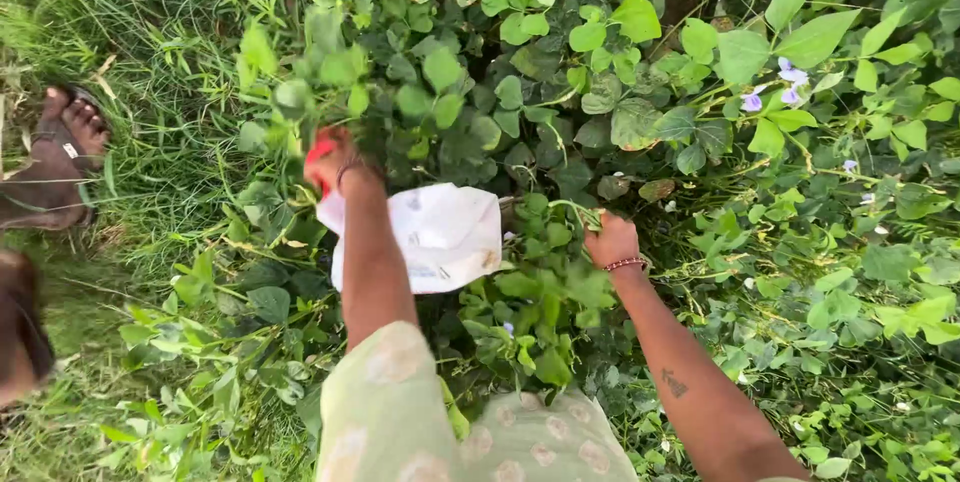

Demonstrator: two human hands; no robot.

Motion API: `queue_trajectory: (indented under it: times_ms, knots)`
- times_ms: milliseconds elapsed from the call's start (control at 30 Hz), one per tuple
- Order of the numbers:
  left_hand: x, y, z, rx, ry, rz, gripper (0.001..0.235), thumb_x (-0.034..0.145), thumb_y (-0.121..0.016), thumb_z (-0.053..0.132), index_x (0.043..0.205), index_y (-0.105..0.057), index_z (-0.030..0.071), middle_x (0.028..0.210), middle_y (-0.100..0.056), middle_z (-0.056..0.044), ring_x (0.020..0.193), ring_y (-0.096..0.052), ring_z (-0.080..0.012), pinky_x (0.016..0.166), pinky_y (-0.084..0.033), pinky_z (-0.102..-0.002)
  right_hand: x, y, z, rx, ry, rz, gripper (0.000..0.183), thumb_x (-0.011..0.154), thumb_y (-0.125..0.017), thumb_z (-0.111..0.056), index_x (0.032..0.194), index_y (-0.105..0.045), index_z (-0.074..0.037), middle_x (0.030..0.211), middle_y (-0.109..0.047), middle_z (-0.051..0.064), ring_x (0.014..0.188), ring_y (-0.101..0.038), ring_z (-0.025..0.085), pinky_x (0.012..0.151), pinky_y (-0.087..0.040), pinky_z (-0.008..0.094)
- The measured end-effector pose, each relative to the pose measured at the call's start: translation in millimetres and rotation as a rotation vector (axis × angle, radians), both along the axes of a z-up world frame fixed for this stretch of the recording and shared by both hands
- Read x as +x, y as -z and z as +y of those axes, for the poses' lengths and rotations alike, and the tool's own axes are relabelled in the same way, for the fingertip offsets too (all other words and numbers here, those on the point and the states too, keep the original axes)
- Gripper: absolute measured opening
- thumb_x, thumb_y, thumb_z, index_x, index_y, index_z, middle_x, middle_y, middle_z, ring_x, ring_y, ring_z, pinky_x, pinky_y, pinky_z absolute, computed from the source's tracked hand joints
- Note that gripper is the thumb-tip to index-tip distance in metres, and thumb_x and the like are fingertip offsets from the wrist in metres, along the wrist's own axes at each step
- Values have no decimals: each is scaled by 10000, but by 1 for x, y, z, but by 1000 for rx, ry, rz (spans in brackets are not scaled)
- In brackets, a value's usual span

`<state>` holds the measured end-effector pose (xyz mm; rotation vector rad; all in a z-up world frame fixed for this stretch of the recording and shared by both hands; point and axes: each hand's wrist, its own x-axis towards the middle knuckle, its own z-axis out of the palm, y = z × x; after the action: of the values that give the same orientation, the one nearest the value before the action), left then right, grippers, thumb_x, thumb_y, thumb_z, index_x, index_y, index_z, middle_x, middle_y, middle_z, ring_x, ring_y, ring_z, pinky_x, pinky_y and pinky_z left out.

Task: Harvesting green beans from plants in a field and placing them into a plastic bag.

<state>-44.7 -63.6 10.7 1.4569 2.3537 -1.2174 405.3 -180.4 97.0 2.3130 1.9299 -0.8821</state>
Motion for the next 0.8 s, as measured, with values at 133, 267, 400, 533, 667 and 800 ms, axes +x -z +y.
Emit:
queue_trajectory:
  times_ms: [133,267,400,533,667,800]
  knots:
    - [-40,33,-162,-166,-135,-187,667,922,-660,351,1526,-399,237,1352,-564,-44,1098,-605,-251,712,-517,-518,3,9,-4,-200,24,-47,328,829,-749,-243,1046,-723,0,834,-727,250,763,-732,401,722,-605,485]
    - [-32,49,-273,-259,-243,-328,684,980,-613,397,1592,-344,251,1521,-505,-34,1325,-553,-274,890,-524,-565,-16,-11,20,-74,29,-28,313,868,-740,-275,987,-723,14,822,-716,259,755,-712,427,716,-595,508]
    - [-18,35,-322,-230,-317,-357,658,993,-601,403,1585,-359,247,1538,-496,-38,1349,-537,-281,942,-496,-567,-34,-19,54,-46,-45,-92,420,925,-741,-400,892,-726,19,787,-692,281,739,-697,451,728,-589,516]
    - [-18,25,-374,-209,-386,-373,634,1005,-590,408,1578,-374,244,1554,-487,-42,1374,-521,-288,994,-469,-568,-53,-23,70,-6,-137,-77,465,941,-733,-438,882,-720,23,778,-691,276,751,-691,453,721,-580,513]
    - [-4,14,-406,-180,-446,-401,610,1017,-579,414,1571,-389,241,1571,-478,-45,1398,-505,-295,1046,-441,-570,-65,-24,69,-27,-250,-75,418,909,-740,-407,901,-730,11,809,-705,264,773,-693,456,729,-571,524]
    - [5,8,-421,-140,-487,-426,588,1029,-567,419,1564,-405,238,1588,-469,-49,1422,-489,-302,1098,-414,-572,-70,-25,52,-64,-177,21,374,891,-746,-373,986,-736,-12,810,-700,263,782,-693,456,702,-573,523]
